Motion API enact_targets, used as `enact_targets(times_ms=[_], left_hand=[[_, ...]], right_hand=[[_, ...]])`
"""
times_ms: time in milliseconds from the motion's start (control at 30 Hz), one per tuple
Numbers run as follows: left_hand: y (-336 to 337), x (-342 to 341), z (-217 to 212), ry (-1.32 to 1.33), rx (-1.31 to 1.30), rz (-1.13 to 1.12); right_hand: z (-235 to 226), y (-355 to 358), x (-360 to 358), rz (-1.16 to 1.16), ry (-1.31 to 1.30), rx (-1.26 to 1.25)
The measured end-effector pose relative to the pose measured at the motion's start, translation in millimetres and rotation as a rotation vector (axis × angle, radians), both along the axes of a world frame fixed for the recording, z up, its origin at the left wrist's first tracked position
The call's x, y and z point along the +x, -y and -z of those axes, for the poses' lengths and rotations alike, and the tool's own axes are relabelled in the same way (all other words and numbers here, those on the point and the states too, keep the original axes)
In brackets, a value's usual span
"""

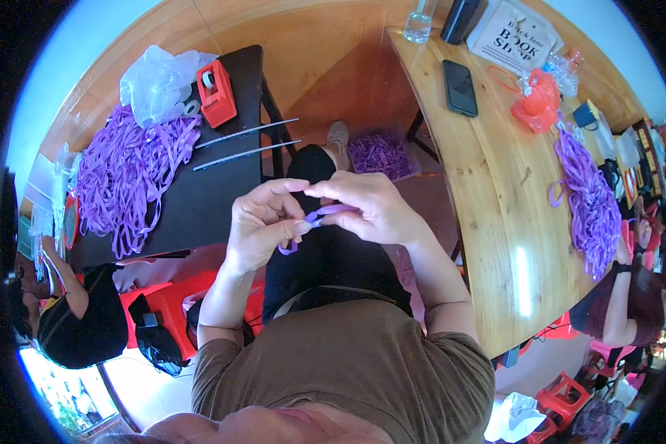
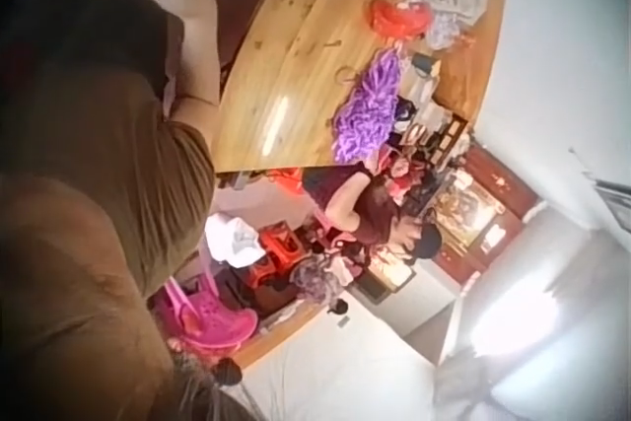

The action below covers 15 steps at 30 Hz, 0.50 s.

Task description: Creating decorative items by wrapping and tying purple ribbons onto metal wires.

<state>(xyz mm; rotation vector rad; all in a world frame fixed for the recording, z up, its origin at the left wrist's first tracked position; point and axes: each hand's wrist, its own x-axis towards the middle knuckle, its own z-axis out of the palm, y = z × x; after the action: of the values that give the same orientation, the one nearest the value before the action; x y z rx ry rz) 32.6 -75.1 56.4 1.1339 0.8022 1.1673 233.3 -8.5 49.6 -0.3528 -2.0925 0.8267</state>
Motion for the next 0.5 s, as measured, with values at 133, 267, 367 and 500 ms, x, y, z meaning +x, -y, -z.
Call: enact_targets(times_ms=[133, 267, 367, 500], left_hand=[[-3.1, 0.9, 0.1, -0.061, 0.027, -0.042], [3.0, 4.2, 4.8, -0.12, -0.077, -0.018], [-0.9, 13.3, 32.5, -0.123, -0.182, 0.029], [-21.8, 27.8, 84.6, -0.036, -0.301, -0.011]], right_hand=[[4.4, -2.9, 10.4, 0.154, -0.011, 0.237], [0.0, 1.7, 11.8, 0.313, 0.046, 0.48], [9.6, -11.5, 4.4, 0.45, 0.159, 0.648], [45.3, -42.7, 1.2, 0.491, 0.255, 0.65]])
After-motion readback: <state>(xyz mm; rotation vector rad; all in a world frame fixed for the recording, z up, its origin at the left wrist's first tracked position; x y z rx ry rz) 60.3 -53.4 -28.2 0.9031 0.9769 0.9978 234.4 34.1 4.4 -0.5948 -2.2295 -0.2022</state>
